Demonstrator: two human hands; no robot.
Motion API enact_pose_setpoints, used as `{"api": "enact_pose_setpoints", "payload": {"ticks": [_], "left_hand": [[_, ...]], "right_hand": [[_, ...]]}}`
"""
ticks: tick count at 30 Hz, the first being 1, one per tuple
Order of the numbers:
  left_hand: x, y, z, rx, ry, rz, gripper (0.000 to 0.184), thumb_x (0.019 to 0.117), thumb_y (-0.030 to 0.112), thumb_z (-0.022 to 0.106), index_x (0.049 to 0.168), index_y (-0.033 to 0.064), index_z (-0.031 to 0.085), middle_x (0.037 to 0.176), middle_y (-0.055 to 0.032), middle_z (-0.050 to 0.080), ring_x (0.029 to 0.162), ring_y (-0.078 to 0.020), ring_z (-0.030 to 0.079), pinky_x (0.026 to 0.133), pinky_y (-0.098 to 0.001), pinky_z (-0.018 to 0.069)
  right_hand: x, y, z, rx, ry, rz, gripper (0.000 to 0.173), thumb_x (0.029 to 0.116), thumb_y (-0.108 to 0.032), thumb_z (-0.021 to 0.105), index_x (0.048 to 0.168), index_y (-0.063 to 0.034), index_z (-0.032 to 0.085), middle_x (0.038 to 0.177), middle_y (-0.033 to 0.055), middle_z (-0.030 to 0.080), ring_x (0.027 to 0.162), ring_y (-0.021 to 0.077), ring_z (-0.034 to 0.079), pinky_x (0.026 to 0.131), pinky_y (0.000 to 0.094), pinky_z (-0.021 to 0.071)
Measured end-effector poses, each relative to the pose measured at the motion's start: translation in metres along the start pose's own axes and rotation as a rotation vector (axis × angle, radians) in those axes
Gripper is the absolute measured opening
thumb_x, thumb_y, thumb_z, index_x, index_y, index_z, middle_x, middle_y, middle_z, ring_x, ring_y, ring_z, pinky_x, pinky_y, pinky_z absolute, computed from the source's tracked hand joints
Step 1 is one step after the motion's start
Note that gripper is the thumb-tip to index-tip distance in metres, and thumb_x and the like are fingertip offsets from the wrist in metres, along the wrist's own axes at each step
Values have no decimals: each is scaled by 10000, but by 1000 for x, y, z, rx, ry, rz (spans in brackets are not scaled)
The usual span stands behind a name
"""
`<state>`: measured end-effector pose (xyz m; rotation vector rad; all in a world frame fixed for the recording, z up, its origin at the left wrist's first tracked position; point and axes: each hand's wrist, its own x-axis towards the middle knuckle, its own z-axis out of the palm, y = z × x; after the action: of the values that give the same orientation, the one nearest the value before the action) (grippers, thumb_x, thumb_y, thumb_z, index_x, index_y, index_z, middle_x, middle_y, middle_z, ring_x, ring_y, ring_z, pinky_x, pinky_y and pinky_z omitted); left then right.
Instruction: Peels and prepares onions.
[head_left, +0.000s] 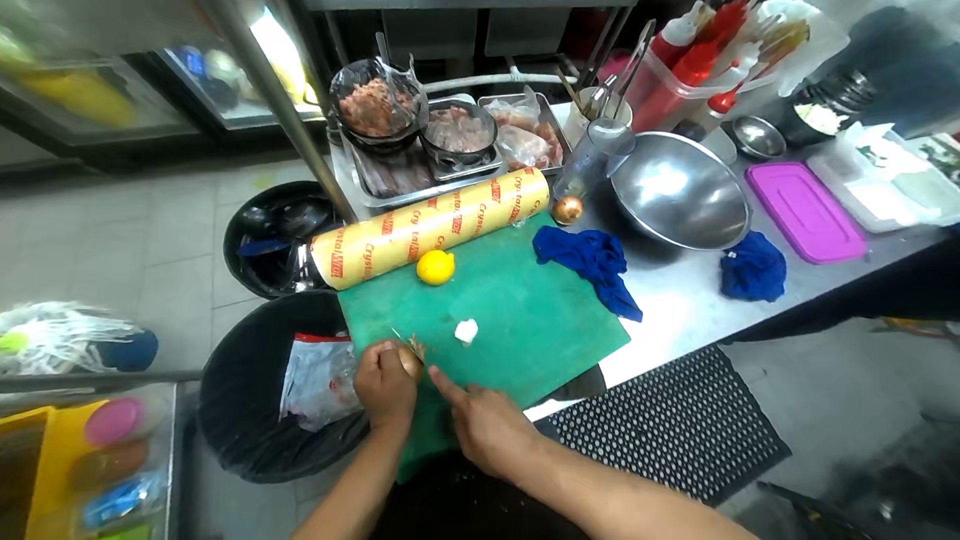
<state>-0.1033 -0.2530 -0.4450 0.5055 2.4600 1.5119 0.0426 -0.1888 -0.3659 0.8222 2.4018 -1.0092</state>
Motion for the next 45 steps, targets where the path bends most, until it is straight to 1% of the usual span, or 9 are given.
{"api": "enact_pose_setpoints", "payload": {"ticks": [14, 17, 19, 21, 28, 31, 36, 41, 45], "left_hand": [[-9, -38, -39, -68, -60, 175, 426, 1075, 229, 369, 1113, -28, 708, 1049, -126, 721, 988, -150, 693, 915, -333, 574], [-10, -43, -49, 35, -195, 272, 524, 1057, 415, 442, 1276, -3, 668, 1310, -166, 654, 1247, -256, 611, 1083, -456, 488], [-9, -42, -53, 240, -301, 321, 723, 928, 628, 582, 1382, 66, 619, 1425, -143, 590, 1334, -302, 547, 1116, -523, 450], [-8, -41, -53, 394, -330, 359, 800, 833, 681, 670, 1396, 115, 614, 1401, -115, 606, 1290, -314, 570, 1071, -532, 482], [-10, -16, -56, 245, -249, 424, 661, 830, 579, 735, 1269, 88, 690, 1272, -101, 675, 1154, -235, 653, 970, -462, 560], [-9, -5, -52, 247, -289, 371, 675, 821, 583, 745, 1302, 114, 675, 1299, -78, 660, 1167, -209, 643, 979, -453, 559], [-4, -13, -58, 249, -309, 235, 670, 799, 551, 768, 1287, 100, 680, 1286, -91, 662, 1153, -215, 646, 980, -472, 551], [9, -20, -91, -202, -80, -81, 456, 923, 238, 725, 1281, -21, 613, 1120, -142, 698, 963, -198, 705, 834, -408, 614], [16, 0, -102, -175, -191, 15, 505, 874, 292, 708, 1292, 25, 616, 1124, -95, 707, 941, -158, 709, 789, -359, 620]], "right_hand": [[23, 35, 15, 13, 37, -16, 629, 1072, -254, 429, 1644, -414, 222, 1151, 135, 718, 1054, 343, 700, 915, 567, 560], [22, 35, 16, 33, 37, -22, 612, 1077, -263, 421, 1646, -393, 236, 1177, 128, 714, 1079, 333, 695, 940, 556, 552], [17, 40, 18, 100, 88, -54, 589, 1080, -279, 425, 1644, -353, 272, 1179, 122, 716, 1068, 306, 699, 957, 531, 552], [10, 46, 19, 159, 165, -78, 580, 1075, -283, 438, 1639, -319, 306, 1143, 113, 722, 1021, 275, 704, 944, 497, 559], [-19, 71, 17, 297, 311, -41, 606, 1054, -288, 486, 1636, -225, 331, 915, 73, 692, 751, 194, 657, 742, 413, 582], [-28, 71, 17, 275, 283, -145, 574, 1060, -285, 488, 1619, -220, 373, 989, 87, 717, 815, 206, 679, 798, 431, 589], [-16, 75, 16, 55, 43, -98, 604, 1058, -263, 468, 1630, -372, 305, 1144, 127, 724, 1054, 316, 700, 949, 550, 546], [-15, 79, 21, 34, 12, -60, 598, 1064, -274, 442, 1629, -402, 293, 1168, 132, 719, 1082, 333, 692, 960, 572, 535], [-23, 85, 23, 262, 149, -123, 563, 1058, -285, 478, 1612, -312, 381, 1124, 100, 727, 976, 245, 700, 916, 488, 563]]}}
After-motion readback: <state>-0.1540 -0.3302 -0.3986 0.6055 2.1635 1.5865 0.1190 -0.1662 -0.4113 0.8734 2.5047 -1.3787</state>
